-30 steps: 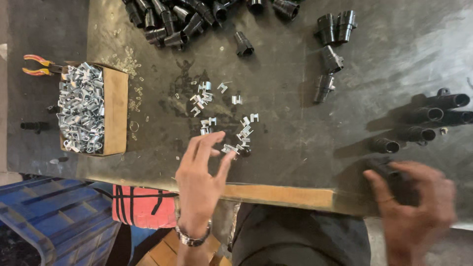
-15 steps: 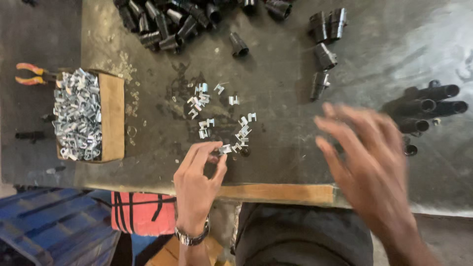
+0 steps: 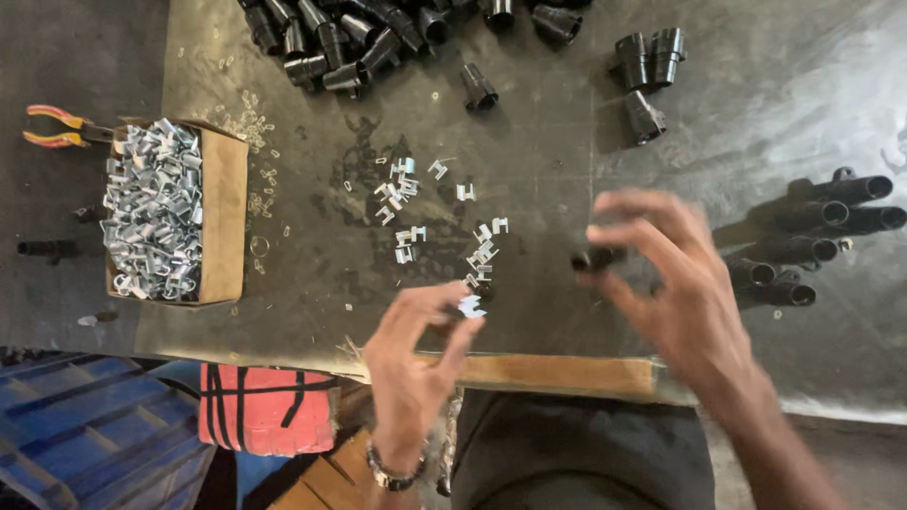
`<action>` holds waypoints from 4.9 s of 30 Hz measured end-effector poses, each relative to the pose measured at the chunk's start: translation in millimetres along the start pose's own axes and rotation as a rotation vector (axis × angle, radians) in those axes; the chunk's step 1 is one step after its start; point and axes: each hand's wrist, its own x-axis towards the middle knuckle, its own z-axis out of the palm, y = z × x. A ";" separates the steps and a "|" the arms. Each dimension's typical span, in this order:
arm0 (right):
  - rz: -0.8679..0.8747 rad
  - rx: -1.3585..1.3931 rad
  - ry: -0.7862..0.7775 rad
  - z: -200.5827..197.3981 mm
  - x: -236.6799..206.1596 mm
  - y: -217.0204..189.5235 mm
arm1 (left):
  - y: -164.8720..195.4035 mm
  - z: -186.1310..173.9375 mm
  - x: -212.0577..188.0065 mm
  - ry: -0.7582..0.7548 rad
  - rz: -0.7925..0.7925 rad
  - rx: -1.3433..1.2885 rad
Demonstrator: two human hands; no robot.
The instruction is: The person sits at a workbench assembling black plastic connector fittings. They pick up a fitting in one hand and a small metal clip in the other, press the clip into the fitting, then set the assembled fitting down and repeat with the next piece.
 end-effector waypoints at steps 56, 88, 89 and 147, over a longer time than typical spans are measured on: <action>0.129 0.093 0.177 25.1 -68.0 -11.4 | 45.4 29.6 9.8 -0.354 0.018 -0.055; 0.127 -0.599 -0.013 -9.8 61.4 19.6 | -8.8 2.6 3.6 -0.017 -0.051 -0.081; 0.142 -0.499 -0.034 -15.9 50.9 10.8 | -7.7 3.7 1.8 -0.040 -0.085 -0.170; 0.454 -0.480 0.281 -28.6 -129.7 37.8 | 34.0 88.0 23.2 -0.511 0.100 -0.023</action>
